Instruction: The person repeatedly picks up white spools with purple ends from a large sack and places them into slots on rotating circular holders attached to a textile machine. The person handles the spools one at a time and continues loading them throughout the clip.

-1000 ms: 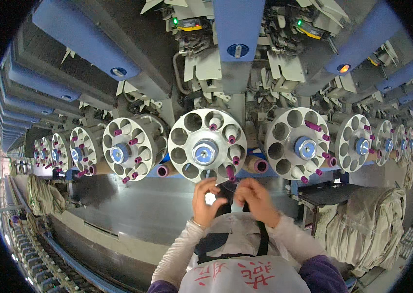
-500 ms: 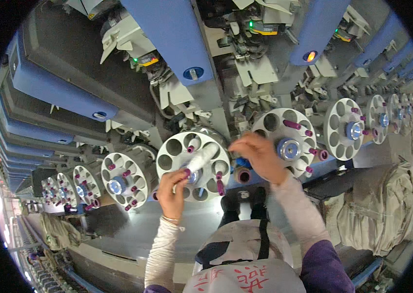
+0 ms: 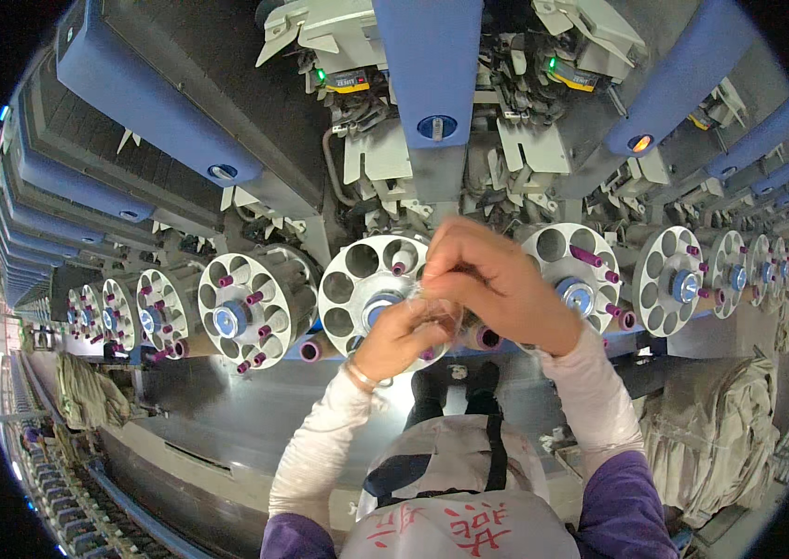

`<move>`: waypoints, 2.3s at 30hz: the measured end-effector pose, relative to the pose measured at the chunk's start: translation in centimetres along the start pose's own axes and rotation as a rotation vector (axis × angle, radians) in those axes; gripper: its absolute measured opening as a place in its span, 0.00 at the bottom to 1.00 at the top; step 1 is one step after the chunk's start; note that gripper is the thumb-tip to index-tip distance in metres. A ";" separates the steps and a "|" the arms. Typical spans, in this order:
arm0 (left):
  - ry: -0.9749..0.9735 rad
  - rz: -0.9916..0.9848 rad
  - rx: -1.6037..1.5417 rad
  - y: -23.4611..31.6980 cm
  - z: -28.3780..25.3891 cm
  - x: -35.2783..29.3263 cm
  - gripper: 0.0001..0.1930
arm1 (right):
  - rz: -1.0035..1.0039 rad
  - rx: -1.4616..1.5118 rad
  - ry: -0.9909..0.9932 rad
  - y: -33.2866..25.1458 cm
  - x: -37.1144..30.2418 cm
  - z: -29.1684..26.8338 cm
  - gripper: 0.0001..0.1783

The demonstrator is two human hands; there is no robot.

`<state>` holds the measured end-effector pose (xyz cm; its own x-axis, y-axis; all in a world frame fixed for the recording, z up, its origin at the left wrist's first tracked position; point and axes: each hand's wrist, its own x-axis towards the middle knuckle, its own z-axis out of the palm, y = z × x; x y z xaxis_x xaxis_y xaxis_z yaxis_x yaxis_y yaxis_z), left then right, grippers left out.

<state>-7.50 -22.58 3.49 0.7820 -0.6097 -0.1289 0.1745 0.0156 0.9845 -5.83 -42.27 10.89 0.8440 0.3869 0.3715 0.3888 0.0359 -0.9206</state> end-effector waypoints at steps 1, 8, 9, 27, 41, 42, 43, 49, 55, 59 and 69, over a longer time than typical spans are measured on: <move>0.158 0.050 0.020 -0.3 -0.5 -1.7 0.12 | -0.034 0.068 -0.017 -0.9 0.4 -0.3 0.05; 0.696 0.286 0.830 -4.1 -7.8 -9.7 0.05 | -0.125 -0.222 -0.190 8.0 -0.6 7.6 0.06; 0.668 0.324 1.036 -4.6 -7.8 -9.5 0.08 | -0.135 -0.417 -0.125 9.1 -1.4 7.7 0.07; 0.374 0.435 0.934 7.3 -2.1 0.3 0.12 | 0.553 -0.389 1.264 -2.7 -39.1 -6.7 0.09; 0.163 0.354 1.429 7.1 19.3 30.7 0.24 | 0.830 -0.700 0.827 -10.0 -49.3 -6.6 0.13; 0.236 0.257 1.573 6.9 19.7 33.1 0.24 | 0.834 -0.735 0.852 -11.0 -50.7 -6.3 0.14; 0.259 0.387 1.509 6.3 19.8 34.8 0.24 | 0.896 -0.744 0.894 -12.0 -51.9 -5.6 0.14; 0.081 0.121 0.356 2.8 17.2 38.1 0.26 | 1.072 -0.523 1.185 -16.5 -57.0 -2.5 0.16; 0.081 0.308 2.045 10.7 22.1 37.6 0.16 | 1.092 -0.556 1.411 -20.8 -61.4 -4.6 0.16; -0.608 0.768 1.069 14.3 38.0 31.5 0.11 | 0.920 -0.823 1.587 -25.2 -67.6 -11.0 0.15; -1.540 0.988 0.491 -0.1 87.7 14.7 0.13 | 1.223 -1.083 1.418 -27.4 -83.8 -40.1 0.25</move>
<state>-48.52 -101.01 11.94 -0.7095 -0.6084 0.3557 -0.3199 0.7277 0.6068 -72.42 -112.62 9.77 0.2057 -0.9740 0.0953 -0.8441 -0.2258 -0.4863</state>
